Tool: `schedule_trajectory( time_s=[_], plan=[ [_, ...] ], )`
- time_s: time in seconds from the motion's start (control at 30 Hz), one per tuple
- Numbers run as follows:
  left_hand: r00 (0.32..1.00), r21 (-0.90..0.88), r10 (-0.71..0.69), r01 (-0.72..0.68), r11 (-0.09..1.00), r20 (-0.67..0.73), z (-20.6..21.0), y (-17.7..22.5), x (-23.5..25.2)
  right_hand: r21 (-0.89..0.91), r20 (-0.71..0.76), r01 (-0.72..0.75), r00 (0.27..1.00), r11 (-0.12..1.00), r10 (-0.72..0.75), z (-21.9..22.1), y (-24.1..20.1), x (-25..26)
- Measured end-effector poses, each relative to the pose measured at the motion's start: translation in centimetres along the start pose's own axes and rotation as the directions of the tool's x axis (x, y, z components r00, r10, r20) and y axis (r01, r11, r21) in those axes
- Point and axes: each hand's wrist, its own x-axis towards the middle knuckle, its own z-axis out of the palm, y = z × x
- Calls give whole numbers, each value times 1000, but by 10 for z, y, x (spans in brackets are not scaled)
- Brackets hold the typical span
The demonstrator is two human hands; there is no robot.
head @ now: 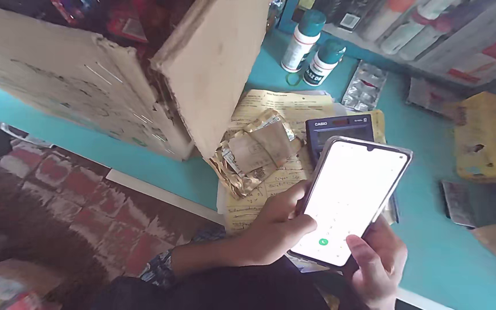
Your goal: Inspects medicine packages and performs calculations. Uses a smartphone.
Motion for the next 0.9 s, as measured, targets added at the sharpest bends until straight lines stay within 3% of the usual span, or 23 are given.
schedule_trajectory(
  time_s=[0.33,0.9],
  plan=[
    [999,43,31,-32,999,19,-1,3,0,-102,-29,-130,991,986,128,8,-20,-1],
    [1000,18,-19,19,1000,11,-1,4,2,16,59,-50,997,999,49,-1,-9,1]
  ],
)
